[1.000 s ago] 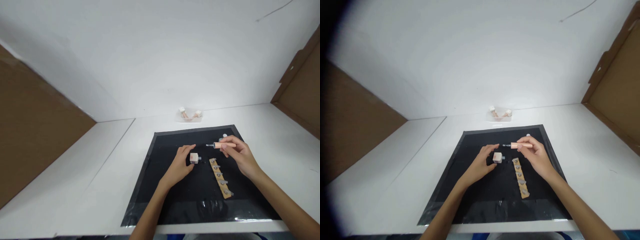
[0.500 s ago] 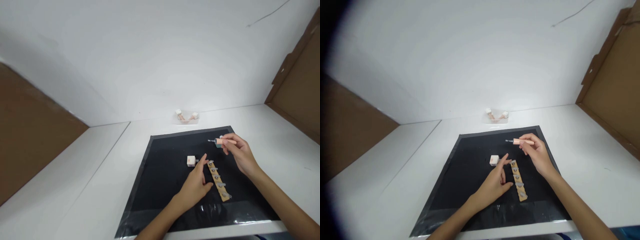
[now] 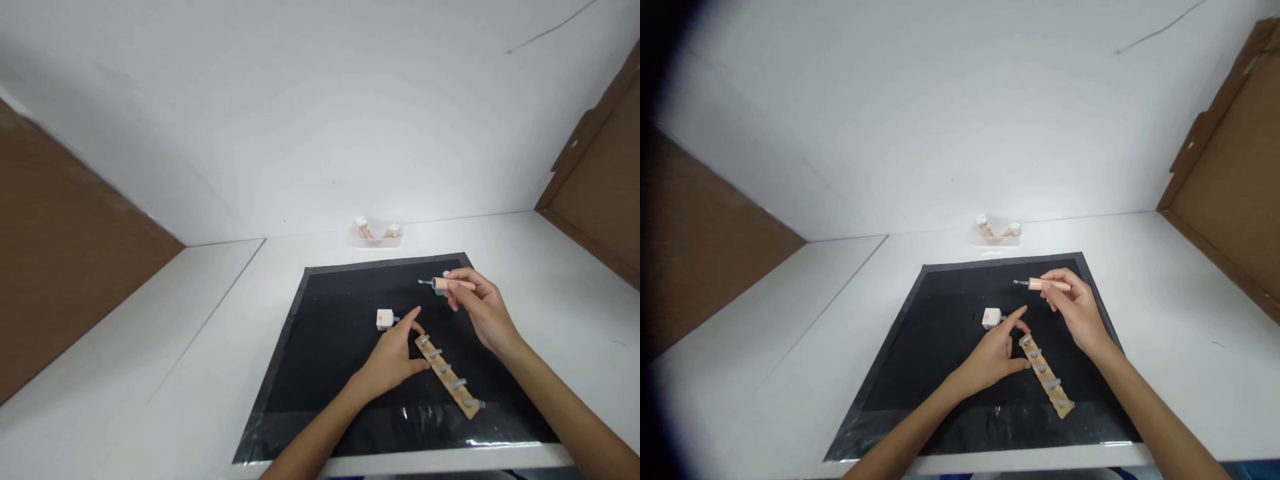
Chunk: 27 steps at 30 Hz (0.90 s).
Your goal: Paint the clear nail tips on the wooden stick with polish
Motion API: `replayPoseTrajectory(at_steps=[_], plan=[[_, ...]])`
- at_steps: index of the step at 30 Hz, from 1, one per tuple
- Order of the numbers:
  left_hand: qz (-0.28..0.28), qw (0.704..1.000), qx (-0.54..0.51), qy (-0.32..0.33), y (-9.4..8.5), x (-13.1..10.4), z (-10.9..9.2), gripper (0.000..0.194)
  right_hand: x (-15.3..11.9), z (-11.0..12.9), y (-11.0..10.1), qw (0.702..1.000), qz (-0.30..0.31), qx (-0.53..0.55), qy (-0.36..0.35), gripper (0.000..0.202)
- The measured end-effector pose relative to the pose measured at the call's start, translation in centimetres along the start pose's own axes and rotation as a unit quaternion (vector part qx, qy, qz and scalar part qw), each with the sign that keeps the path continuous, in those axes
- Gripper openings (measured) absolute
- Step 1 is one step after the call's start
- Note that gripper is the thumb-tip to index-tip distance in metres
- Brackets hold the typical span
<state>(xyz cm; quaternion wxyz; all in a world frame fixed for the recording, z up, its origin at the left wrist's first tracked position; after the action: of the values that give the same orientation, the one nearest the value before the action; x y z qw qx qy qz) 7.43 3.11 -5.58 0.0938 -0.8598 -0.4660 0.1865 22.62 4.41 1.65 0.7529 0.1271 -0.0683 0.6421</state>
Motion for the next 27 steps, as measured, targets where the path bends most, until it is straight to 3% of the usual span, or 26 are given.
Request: replayPoseTrajectory(at_steps=[6,12,18,27], plan=[[0.032,0.998,-0.058,0.011,-0.1,-0.4,-0.1,0.073,0.1,0.3,-0.1,1.0,-0.017,0.0,0.001,0.019],[0.014,0.986,-0.164,0.021,-1.2,-0.9,-0.7,0.037,0.5,0.4,-1.0,0.998,-0.065,0.018,0.007,0.021],[-0.036,0.955,-0.29,0.061,-3.5,-1.5,-1.8,0.04,0.5,-1.1,-1.3,0.991,-0.117,0.042,0.051,0.026],[-0.143,0.895,-0.401,0.134,-7.0,-3.2,-3.6,0.041,-1.4,-1.7,1.1,0.985,-0.108,0.09,0.098,0.032]])
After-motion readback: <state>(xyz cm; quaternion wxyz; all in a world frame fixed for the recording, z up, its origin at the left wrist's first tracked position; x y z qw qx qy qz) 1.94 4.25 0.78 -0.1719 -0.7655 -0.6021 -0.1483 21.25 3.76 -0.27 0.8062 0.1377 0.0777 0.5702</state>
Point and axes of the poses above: each hand's wrist, its own x-axis towards the middle knuckle, its own y-axis out of the palm, z = x × y, the point moved 6 cm from there along x, towards the middle knuckle, and after that the axes turned 6 degrees about -y, right-handed, at the moved point
